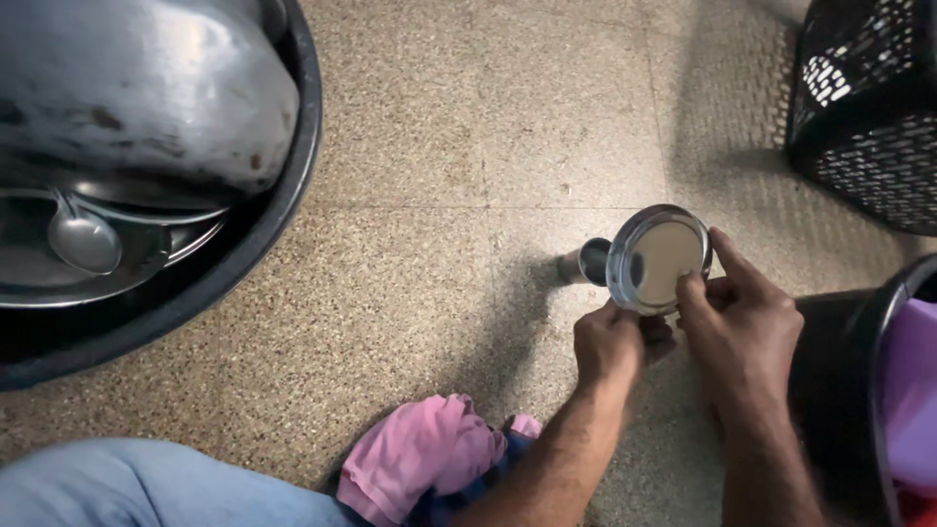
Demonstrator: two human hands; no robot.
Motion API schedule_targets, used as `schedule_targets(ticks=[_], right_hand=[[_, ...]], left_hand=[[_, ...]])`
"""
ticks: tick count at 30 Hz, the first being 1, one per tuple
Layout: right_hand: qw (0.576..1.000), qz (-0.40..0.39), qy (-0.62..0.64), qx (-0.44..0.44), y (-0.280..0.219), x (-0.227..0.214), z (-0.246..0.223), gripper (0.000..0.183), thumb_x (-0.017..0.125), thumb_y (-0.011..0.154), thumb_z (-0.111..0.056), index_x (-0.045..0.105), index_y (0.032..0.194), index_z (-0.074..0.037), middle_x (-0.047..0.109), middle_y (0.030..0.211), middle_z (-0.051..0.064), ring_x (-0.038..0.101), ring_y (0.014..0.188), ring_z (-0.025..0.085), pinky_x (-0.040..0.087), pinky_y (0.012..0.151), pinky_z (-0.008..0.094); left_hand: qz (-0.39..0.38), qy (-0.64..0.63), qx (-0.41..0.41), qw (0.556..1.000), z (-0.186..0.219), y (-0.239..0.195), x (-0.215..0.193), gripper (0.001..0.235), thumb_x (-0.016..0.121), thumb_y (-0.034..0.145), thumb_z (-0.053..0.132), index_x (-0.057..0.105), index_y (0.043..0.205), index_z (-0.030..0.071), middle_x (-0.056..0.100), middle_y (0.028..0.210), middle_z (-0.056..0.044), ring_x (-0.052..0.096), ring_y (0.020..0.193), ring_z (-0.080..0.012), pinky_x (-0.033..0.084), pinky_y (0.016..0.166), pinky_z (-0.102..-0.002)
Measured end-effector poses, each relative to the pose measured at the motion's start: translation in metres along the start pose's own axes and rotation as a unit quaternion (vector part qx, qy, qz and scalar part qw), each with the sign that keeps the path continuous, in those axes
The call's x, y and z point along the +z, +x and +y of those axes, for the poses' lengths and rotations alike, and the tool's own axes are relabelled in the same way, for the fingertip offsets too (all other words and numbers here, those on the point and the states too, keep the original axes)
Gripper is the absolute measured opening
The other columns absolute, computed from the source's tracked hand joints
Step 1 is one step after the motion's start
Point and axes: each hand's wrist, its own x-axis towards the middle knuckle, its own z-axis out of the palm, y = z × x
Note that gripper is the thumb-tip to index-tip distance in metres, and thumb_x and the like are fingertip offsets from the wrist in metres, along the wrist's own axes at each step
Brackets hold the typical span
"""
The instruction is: The person sits on the floor and wipes various stainless steel kitchen items, including cups, bowls, and plates, using a pink cloth. The person places the wiped items into a black basket.
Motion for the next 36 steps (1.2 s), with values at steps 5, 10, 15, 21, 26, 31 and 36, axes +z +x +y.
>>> schedule_targets(ticks=[5,10,15,21,26,31,36], right_hand=[[0.997,0.03,-0.044,-0.06,-0.001,0.009,-0.005,0.051,0.075,0.093,-0.016,0.066,0.143,-0.014,0.077,0.092,0.016,0.074,0.079,0.02,0.061,0.077,0.036],[0.996,0.022,-0.049,-0.065,-0.004,0.015,-0.012,0.049,0.078,0.091,-0.018,0.068,0.138,-0.012,0.077,0.097,0.015,0.076,0.082,0.02,0.062,0.073,0.033],[0.997,0.008,-0.051,-0.057,-0.008,0.018,-0.015,0.045,0.078,0.091,-0.016,0.068,0.134,-0.01,0.075,0.097,0.013,0.075,0.077,0.019,0.064,0.064,0.031],[0.99,0.013,-0.076,-0.121,-0.01,0.02,-0.015,0.043,0.08,0.09,-0.015,0.071,0.131,-0.007,0.074,0.096,0.014,0.075,0.075,0.02,0.064,0.064,0.03],[0.987,0.012,-0.073,-0.14,-0.011,0.019,-0.015,0.042,0.08,0.09,-0.016,0.072,0.129,-0.006,0.075,0.095,0.013,0.075,0.076,0.02,0.064,0.067,0.031],[0.989,0.008,-0.073,-0.128,-0.012,0.018,-0.017,0.042,0.08,0.09,-0.016,0.071,0.13,-0.006,0.074,0.095,0.014,0.075,0.077,0.02,0.064,0.065,0.031],[0.998,0.026,0.02,0.045,-0.005,0.011,-0.009,0.038,0.071,0.097,-0.018,0.068,0.133,-0.005,0.074,0.096,0.012,0.076,0.081,0.018,0.064,0.071,0.032]], left_hand=[[-0.017,0.011,-0.013,1.0,0.014,-0.009,-0.002,0.025,0.055,0.104,0.018,0.074,0.11,0.003,0.07,0.088,-0.006,0.066,0.071,-0.0137,0.06,0.064,-0.03],[-0.047,0.004,-0.012,0.999,0.032,-0.021,-0.001,0.03,0.049,0.104,0.019,0.071,0.114,0.001,0.069,0.093,-0.006,0.064,0.076,-0.013,0.058,0.068,-0.031],[-0.057,0.056,-0.053,0.995,0.038,-0.027,-0.004,0.033,0.043,0.105,0.025,0.067,0.115,0.005,0.067,0.089,-0.005,0.063,0.076,-0.0111,0.052,0.07,-0.029],[-0.074,0.031,-0.046,0.996,0.038,-0.025,-0.004,0.03,0.045,0.107,0.024,0.066,0.114,0.004,0.061,0.083,-0.003,0.056,0.07,-0.01,0.044,0.063,-0.028],[-0.076,0.029,-0.051,0.995,0.038,-0.026,-0.005,0.028,0.045,0.106,0.021,0.067,0.114,0.006,0.061,0.084,-0.002,0.057,0.072,-0.0087,0.046,0.064,-0.027],[-0.075,0.03,-0.055,0.995,0.038,-0.026,-0.005,0.029,0.045,0.107,0.022,0.067,0.115,0.005,0.062,0.085,-0.001,0.057,0.072,-0.0078,0.047,0.065,-0.026],[-0.036,0.037,-0.039,0.998,0.035,-0.03,-0.005,0.03,0.05,0.104,0.017,0.067,0.122,-0.001,0.06,0.084,-0.001,0.059,0.072,-0.0088,0.057,0.067,-0.026]])
